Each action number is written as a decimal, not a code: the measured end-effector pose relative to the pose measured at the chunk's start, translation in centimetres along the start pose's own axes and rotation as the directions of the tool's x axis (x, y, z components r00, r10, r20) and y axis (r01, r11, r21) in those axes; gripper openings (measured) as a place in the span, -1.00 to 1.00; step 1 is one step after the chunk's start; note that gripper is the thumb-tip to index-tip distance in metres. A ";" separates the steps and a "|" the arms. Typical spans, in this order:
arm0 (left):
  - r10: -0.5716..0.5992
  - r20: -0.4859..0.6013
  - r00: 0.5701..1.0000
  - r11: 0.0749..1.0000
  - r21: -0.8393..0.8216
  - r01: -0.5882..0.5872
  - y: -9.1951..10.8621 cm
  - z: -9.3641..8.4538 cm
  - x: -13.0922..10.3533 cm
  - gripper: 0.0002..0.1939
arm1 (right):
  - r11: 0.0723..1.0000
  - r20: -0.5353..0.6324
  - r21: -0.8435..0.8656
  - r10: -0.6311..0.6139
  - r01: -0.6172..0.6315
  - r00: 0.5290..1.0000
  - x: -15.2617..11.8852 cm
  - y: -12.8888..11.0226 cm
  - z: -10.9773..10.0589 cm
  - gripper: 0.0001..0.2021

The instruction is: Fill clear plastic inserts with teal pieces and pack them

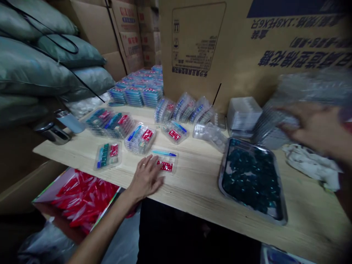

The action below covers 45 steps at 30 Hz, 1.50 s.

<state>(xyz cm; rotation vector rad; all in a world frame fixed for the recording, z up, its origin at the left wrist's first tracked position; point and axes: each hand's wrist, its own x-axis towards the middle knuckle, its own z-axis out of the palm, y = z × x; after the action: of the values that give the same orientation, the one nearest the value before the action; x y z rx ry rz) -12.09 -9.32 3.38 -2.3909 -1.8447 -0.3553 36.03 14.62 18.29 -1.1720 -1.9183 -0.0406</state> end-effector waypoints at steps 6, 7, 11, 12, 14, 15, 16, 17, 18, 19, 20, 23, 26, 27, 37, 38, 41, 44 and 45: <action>-0.104 0.134 0.986 0.992 0.082 0.094 6.9 1.6 4.0 -0.53 | 0.966 0.513 -0.237 0.037 0.101 0.857 -11.2 -4.7 5.2 -0.60; -0.124 0.142 0.982 0.991 0.074 0.115 8.1 1.7 4.6 -0.54 | 0.959 0.533 -0.277 0.103 0.058 0.840 -12.4 -4.9 5.9 -0.60; -0.159 0.100 0.982 0.987 -0.014 0.161 11.8 1.4 6.7 -0.55 | 0.903 0.588 -0.424 0.327 -0.063 0.740 -14.9 -6.0 7.4 -0.58; -0.160 0.081 0.984 0.986 -0.025 0.162 12.1 1.1 7.1 -0.54 | 0.896 0.598 -0.439 0.352 -0.073 0.720 -15.1 -6.2 7.6 -0.57; -0.145 0.070 0.987 0.989 -0.025 0.147 12.2 0.6 7.8 -0.52 | 0.897 0.617 -0.435 0.360 -0.078 0.700 -15.2 -6.6 7.6 -0.57; -0.139 0.087 0.986 0.990 -0.017 0.141 12.1 0.3 8.2 -0.52 | 0.903 0.622 -0.422 0.353 -0.080 0.699 -15.1 -6.7 7.5 -0.57; -0.140 0.119 0.983 0.990 -0.008 0.142 12.0 0.1 8.5 -0.52 | 0.909 0.623 -0.409 0.346 -0.085 0.702 -14.9 -6.8 7.5 -0.57; -0.151 0.152 0.977 0.988 0.004 0.152 12.0 -0.1 8.9 -0.51 | 0.914 0.618 -0.395 0.340 -0.093 0.709 -14.8 -6.9 7.4 -0.58; -0.175 0.181 0.968 0.985 0.017 0.174 12.1 -0.2 9.3 -0.51 | 0.919 0.610 -0.382 0.334 -0.103 0.719 -14.5 -7.0 7.4 -0.58; -0.206 0.200 0.958 0.978 0.030 0.204 12.4 -0.3 9.6 -0.51 | 0.924 0.600 -0.365 0.325 -0.110 0.732 -14.3 -7.3 7.5 -0.58; -0.238 0.207 0.949 0.971 0.039 0.235 12.7 -0.3 9.8 -0.51 | 0.932 0.592 -0.345 0.308 -0.111 0.745 -14.0 -7.6 7.6 -0.58; -0.263 0.167 0.950 0.964 -0.002 0.267 13.1 -0.3 10.5 -0.51 | 0.963 0.600 -0.255 0.224 -0.082 0.768 -13.2 -9.2 8.8 -0.59; -0.327 0.011 0.945 0.935 -0.146 0.325 10.9 -0.1 11.9 -0.51 | 0.990 0.630 -0.134 0.118 -0.042 0.767 -12.2 -11.2 10.7 -0.59; -0.400 -0.037 0.916 0.900 -0.204 0.385 9.5 -0.1 12.6 -0.52 | 0.996 0.641 -0.090 0.075 -0.023 0.764 -11.8 -11.9 11.4 -0.59; -0.532 0.130 0.837 0.794 -0.265 0.547 4.9 1.7 13.5 -0.52 | 0.994 0.767 -0.005 -0.069 0.113 0.638 -10.7 -16.4 15.6 -0.65; -0.504 0.096 0.859 0.822 -0.252 0.510 5.9 1.9 12.5 -0.50 | 0.993 0.748 -0.042 -0.043 0.112 0.662 -11.1 -15.8 15.3 -0.64; -0.197 0.055 0.979 0.956 -0.210 0.204 8.9 2.6 9.4 -0.41 | 0.952 0.649 -0.305 0.179 0.038 0.739 -12.4 -12.3 13.9 -0.57; 0.090 0.129 0.988 0.978 -0.201 -0.063 10.5 3.5 6.7 -0.31 | 0.812 0.570 -0.582 0.438 -0.034 0.695 -13.8 -8.3 11.6 -0.53; 0.080 0.153 0.985 0.982 -0.181 -0.052 10.4 3.8 6.2 -0.33 | 0.783 0.566 -0.621 0.483 -0.041 0.668 -14.3 -7.3 10.7 -0.52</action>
<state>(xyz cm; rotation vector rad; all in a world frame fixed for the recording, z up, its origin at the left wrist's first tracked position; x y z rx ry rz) -0.08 -5.36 1.89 -2.6643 -1.8635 -0.3438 26.40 5.04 4.64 -2.1320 -2.4481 0.0136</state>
